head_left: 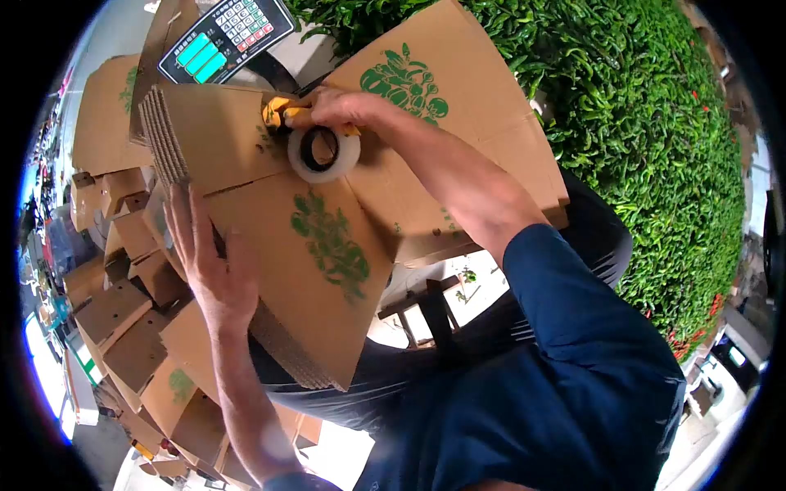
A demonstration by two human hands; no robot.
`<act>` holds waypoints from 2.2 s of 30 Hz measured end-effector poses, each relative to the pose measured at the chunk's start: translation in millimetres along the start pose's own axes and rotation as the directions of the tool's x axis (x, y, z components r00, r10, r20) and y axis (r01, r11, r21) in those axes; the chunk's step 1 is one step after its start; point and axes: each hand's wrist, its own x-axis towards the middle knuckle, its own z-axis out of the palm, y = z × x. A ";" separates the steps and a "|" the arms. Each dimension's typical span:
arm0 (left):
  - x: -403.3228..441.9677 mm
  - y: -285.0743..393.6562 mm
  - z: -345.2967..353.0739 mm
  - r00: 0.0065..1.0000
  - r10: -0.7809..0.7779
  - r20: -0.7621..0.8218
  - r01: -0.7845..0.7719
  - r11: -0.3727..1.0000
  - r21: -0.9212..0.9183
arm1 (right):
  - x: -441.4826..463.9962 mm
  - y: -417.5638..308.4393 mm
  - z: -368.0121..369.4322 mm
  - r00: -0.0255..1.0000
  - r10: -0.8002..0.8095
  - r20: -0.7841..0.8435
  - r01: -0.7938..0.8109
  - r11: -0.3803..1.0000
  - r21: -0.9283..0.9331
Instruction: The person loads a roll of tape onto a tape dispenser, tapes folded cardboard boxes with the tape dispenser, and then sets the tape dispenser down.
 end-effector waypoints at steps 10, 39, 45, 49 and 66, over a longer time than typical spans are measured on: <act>-2.3 -12.4 5.4 1.000 -0.009 -0.018 0.009 1.000 0.025 | -171.7 32.3 83.1 0.922 -0.204 0.328 0.253 0.961 -0.113; 23.1 57.7 21.9 0.990 -0.091 -0.105 0.076 0.987 -0.139 | -314.5 -43.9 -26.5 0.854 -0.416 0.314 0.181 0.801 0.571; 34.7 41.8 45.6 0.995 0.009 -0.097 -0.021 0.992 -0.124 | -349.2 -124.8 80.3 0.977 -0.059 0.207 -0.181 0.298 0.937; 23.7 38.1 27.1 0.994 -0.077 -0.077 0.070 0.994 -0.082 | -361.1 -93.9 87.7 0.990 0.136 -0.031 -0.019 0.349 0.937; -3.5 -30.0 3.3 0.996 -0.088 0.010 0.089 0.983 -0.162 | -90.9 -37.7 1.0 0.959 0.027 -0.281 0.071 0.940 0.334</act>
